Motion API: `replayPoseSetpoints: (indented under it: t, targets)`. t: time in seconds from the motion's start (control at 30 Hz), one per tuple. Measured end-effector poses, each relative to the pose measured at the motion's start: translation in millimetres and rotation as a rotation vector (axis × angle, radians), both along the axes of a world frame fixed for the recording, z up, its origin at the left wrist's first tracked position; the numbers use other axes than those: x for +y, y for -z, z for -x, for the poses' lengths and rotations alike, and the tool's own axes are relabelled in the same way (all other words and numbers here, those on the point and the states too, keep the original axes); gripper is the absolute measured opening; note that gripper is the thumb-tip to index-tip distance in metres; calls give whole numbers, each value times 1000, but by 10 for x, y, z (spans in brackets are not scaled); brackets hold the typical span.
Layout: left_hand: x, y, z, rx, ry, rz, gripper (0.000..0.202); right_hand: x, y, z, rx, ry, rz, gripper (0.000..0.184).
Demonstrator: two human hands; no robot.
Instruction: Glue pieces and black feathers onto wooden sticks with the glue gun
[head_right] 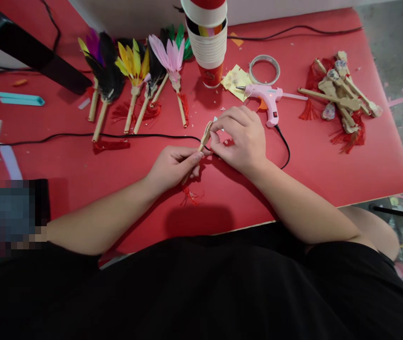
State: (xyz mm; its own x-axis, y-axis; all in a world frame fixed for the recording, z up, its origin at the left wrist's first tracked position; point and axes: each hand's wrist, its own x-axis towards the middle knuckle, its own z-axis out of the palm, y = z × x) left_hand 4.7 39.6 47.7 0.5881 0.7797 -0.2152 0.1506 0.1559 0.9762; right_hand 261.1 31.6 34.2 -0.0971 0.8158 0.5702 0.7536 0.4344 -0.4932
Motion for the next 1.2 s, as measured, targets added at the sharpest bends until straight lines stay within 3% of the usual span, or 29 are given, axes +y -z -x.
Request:
replayPoseSetpoints:
  t: [0.53, 0.77, 1.0, 1.2]
  targets:
    - [-1, 4, 1, -19, -28, -33, 63, 26, 159, -87, 42, -51, 136, 9]
    - [-6, -21, -3, -17, -67, -37, 59, 14, 87, -62, 23, -53, 83, 9]
    - [-7, -20, -10, -15, -78, -46, 60, 46, 15, -153, 11, -151, -24, 7]
    - [0, -21, -7, -7, -37, -23, 57, 116, 25, -360, -82, -264, 85, 18]
